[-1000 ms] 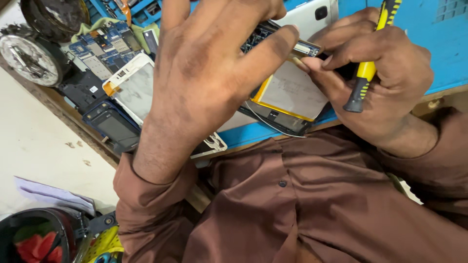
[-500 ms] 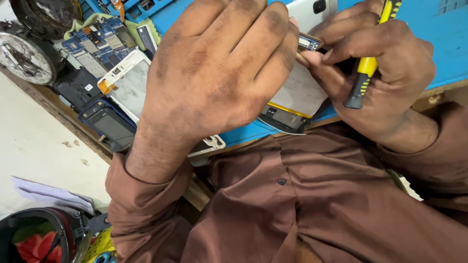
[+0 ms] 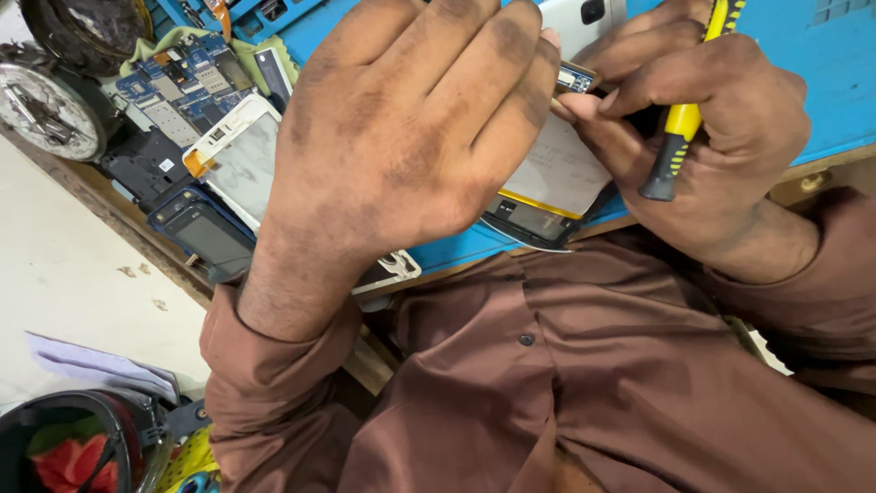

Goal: The person handles a disassembled smartphone, placing a battery into the chassis and using a yellow-handled screwdriver to tighten screws on the motherboard. The person continues to adjust components and secure the internal parts of the device.

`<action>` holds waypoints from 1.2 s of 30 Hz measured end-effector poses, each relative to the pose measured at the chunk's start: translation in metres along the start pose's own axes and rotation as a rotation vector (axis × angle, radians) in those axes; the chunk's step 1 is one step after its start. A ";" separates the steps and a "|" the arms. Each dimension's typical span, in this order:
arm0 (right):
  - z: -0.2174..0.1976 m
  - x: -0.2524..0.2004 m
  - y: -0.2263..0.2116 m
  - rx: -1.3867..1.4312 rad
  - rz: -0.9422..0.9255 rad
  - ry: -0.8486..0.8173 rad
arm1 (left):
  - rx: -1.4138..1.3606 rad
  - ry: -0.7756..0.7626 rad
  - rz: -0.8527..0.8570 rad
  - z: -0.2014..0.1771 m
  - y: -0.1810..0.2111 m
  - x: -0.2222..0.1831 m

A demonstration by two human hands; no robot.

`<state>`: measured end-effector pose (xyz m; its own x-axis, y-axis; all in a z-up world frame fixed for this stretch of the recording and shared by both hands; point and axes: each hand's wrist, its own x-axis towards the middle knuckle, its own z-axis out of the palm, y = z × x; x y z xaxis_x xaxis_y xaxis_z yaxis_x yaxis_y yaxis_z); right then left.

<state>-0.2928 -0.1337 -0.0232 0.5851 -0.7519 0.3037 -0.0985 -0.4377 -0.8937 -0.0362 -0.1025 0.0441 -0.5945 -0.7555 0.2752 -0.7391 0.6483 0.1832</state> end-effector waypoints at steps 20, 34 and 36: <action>-0.002 0.004 -0.005 -0.060 -0.004 -0.026 | -0.114 0.013 -0.017 -0.004 -0.010 -0.001; 0.005 0.011 -0.003 -0.075 -0.051 0.037 | -0.262 0.027 -0.198 0.009 -0.007 -0.002; 0.005 0.007 -0.002 -0.044 -0.012 0.040 | -0.276 0.030 -0.198 0.010 -0.006 -0.002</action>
<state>-0.2847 -0.1357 -0.0204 0.5543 -0.7651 0.3276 -0.1280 -0.4673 -0.8748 -0.0340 -0.1053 0.0328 -0.4358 -0.8686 0.2359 -0.7229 0.4939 0.4832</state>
